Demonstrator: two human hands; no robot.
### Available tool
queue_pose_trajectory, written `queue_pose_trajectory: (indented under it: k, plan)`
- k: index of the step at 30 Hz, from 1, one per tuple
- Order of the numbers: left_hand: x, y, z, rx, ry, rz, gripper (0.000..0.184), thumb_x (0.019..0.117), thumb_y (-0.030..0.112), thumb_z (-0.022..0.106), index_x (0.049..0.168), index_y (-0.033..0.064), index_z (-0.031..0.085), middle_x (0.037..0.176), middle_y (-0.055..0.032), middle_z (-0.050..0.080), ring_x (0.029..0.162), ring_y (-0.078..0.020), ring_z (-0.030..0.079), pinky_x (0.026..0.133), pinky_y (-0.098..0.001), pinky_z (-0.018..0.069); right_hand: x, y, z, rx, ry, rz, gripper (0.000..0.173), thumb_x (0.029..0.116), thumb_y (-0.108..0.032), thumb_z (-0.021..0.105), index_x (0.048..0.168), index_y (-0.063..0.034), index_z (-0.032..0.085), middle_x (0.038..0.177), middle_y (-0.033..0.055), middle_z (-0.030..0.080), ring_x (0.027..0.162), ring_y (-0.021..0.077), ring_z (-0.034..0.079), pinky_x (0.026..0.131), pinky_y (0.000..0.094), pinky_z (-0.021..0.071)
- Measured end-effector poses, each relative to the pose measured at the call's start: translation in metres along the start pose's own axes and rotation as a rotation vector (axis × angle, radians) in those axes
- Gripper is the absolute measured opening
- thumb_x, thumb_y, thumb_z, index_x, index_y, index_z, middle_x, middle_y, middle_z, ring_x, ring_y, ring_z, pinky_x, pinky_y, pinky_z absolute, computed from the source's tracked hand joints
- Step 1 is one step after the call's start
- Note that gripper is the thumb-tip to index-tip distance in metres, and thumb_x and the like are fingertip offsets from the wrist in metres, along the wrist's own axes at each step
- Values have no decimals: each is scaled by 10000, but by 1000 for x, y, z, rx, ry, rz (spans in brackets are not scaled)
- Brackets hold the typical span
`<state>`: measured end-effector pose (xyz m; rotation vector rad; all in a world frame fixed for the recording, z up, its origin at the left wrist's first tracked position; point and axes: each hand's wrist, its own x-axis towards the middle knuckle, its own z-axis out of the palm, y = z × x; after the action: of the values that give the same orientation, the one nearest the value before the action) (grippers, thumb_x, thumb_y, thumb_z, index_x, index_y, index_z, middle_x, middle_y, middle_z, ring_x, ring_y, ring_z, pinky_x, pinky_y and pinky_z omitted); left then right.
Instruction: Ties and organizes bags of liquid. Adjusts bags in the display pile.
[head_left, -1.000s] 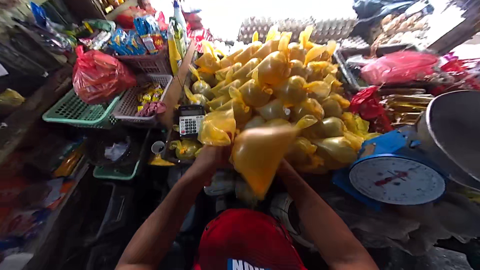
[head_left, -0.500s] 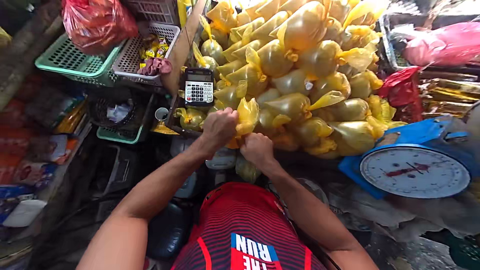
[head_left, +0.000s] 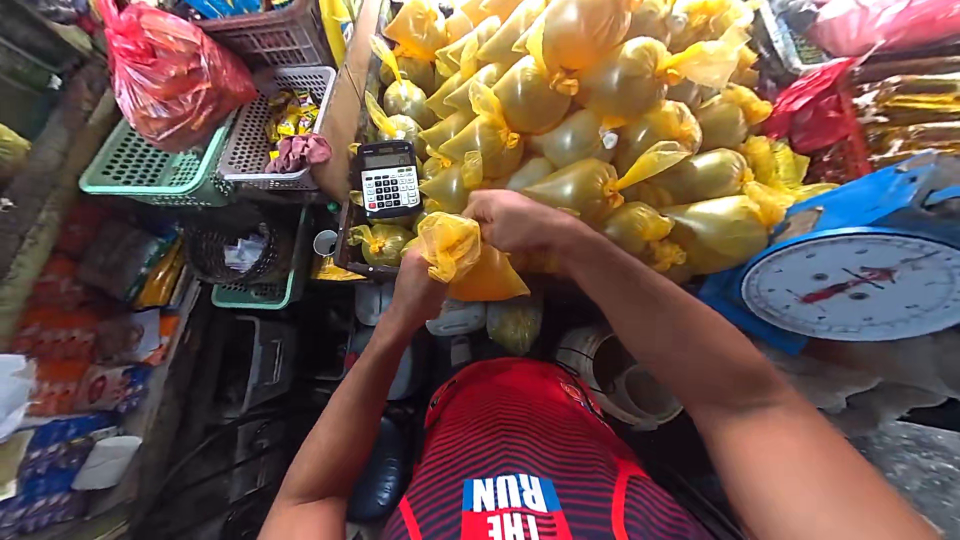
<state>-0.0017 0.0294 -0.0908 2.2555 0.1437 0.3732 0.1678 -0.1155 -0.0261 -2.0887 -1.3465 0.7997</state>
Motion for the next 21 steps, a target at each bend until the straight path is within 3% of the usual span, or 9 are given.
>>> queue_pose_trajectory:
  k: [3,5,8,10,12,14,17,19,21]
  plan:
    - [14,11,-8,-101,131,72,308,870,60,716,1165,13,643,1040,-102,714,967,-139,699,887,-361,586,-2,5,-3,269,250,-109,327,1069,-255,518,1074,-9,733,1165,100,670,1092,177,633,967,380,521]
    - [31,15,-11,-298,205,39,222,875,101,668,1084,29,653,913,-39,717,798,-94,698,745,-316,617,-12,3,-1,547,326,-130,357,1006,-355,613,1190,-57,680,1153,57,717,1066,126,683,934,354,583]
    - [51,23,-18,-486,250,-34,72,927,108,621,964,63,664,765,-2,668,604,-99,599,568,-308,537,-15,-1,13,383,449,-228,253,943,-275,718,1142,-120,694,1300,41,639,1286,125,559,1084,360,492]
    - [60,33,-22,-510,259,-56,62,950,89,638,990,65,678,790,9,682,622,-77,594,574,-276,521,-8,-9,27,294,630,-254,156,970,-258,698,1065,-138,729,1295,49,625,1292,143,548,1078,357,494]
    - [67,39,-27,-521,246,-121,113,953,83,656,1053,36,675,875,-34,716,740,-113,666,667,-310,572,-2,-15,40,232,752,-269,109,987,-219,666,1039,-151,735,1426,84,555,1342,172,530,1068,367,520]
    - [73,44,-32,-534,198,-214,83,962,86,652,1004,28,693,843,-43,728,733,-114,686,664,-304,585,0,-15,47,197,774,-293,143,1008,-194,627,1082,-149,740,1535,101,478,1400,193,495,1101,390,512]
    - [76,48,-36,-425,94,-276,85,969,137,671,960,58,701,778,-19,703,635,-83,618,571,-266,510,-5,-7,43,243,711,-270,148,1026,-215,614,1077,-143,733,1269,11,674,1227,119,614,1041,384,532]
    - [70,51,-38,-68,98,-114,101,937,169,683,979,82,712,861,-8,722,789,-87,689,733,-324,583,-7,-1,38,372,632,-251,147,1022,-167,609,1106,-101,709,1134,3,700,1110,87,646,998,349,544]
    - [63,51,-40,316,141,173,181,891,171,699,1024,49,717,1027,-89,719,956,-226,706,803,-466,591,-10,2,32,527,583,-250,196,993,-72,585,1159,-66,688,1084,20,720,1035,78,677,947,329,579]
